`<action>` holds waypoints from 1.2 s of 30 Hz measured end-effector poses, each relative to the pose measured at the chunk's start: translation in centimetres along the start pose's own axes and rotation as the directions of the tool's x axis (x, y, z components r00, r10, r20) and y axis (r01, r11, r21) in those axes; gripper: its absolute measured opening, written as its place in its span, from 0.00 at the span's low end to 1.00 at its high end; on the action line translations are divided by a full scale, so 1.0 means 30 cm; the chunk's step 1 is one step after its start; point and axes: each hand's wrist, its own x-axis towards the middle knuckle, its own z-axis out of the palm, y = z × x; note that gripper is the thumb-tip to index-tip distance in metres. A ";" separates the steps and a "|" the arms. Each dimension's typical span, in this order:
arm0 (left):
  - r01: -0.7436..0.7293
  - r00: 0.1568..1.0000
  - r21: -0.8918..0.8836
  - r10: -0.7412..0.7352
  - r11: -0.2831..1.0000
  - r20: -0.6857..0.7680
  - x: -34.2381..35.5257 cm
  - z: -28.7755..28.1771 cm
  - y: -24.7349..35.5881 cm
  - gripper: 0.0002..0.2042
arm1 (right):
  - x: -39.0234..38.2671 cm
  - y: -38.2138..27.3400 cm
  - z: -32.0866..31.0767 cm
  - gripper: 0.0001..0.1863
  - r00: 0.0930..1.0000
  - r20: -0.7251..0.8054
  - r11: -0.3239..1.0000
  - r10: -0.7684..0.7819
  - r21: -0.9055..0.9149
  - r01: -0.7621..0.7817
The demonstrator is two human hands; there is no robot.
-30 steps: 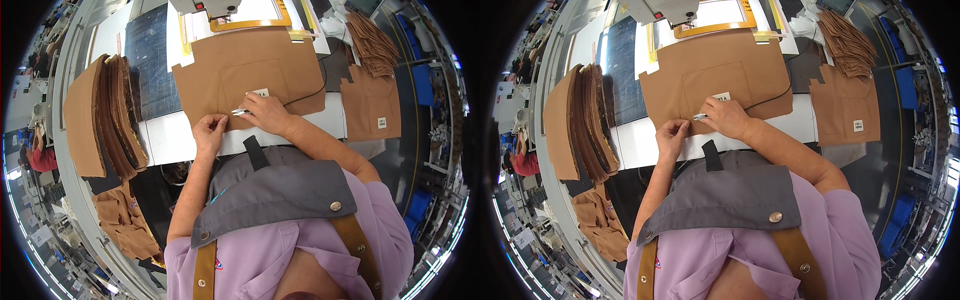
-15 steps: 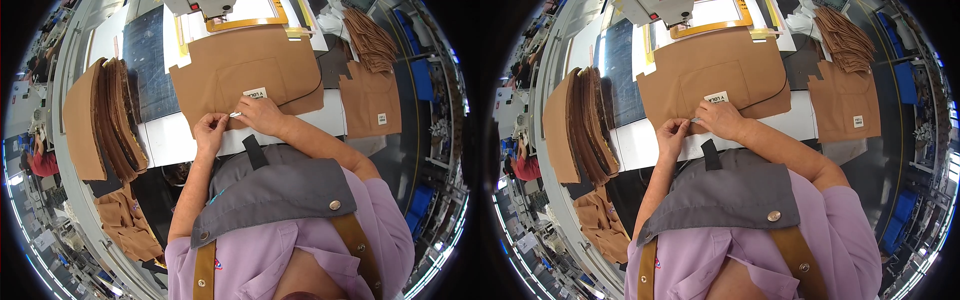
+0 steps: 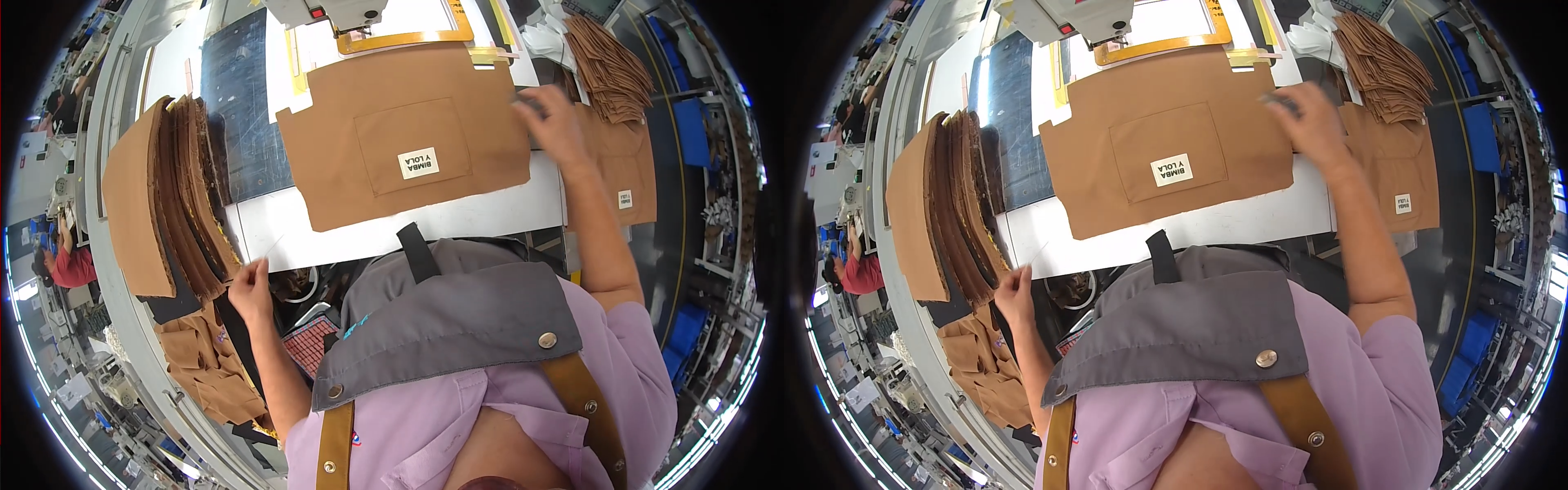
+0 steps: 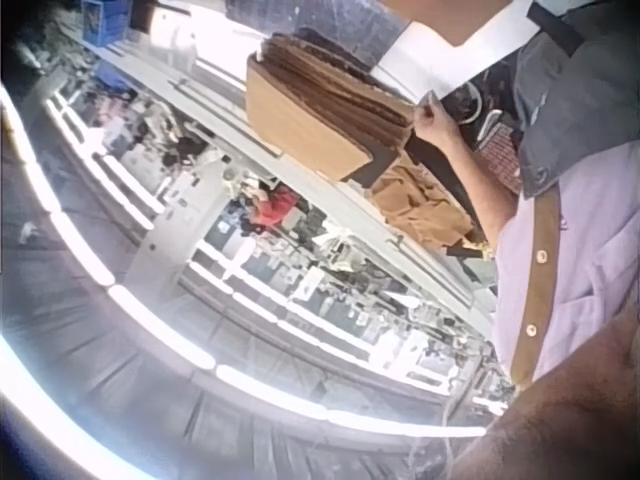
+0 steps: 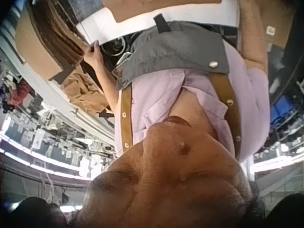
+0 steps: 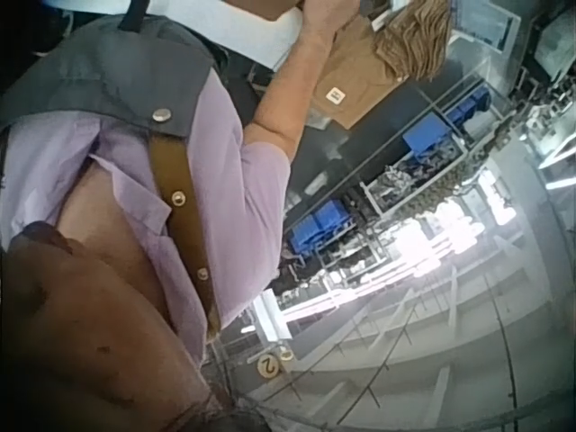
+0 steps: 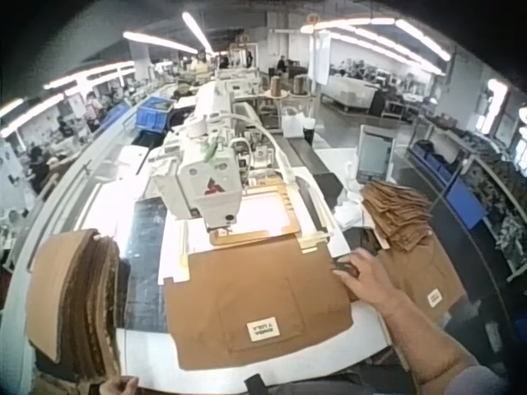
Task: Sewing leather pockets onto larger leather sheets using an industrial sewing machine.
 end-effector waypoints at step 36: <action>-0.111 0.983 -0.214 0.140 0.971 0.123 0.145 0.531 0.223 0.23 | -0.014 0.388 -0.022 0.16 0.945 -0.111 0.856 -0.307 -0.467 0.223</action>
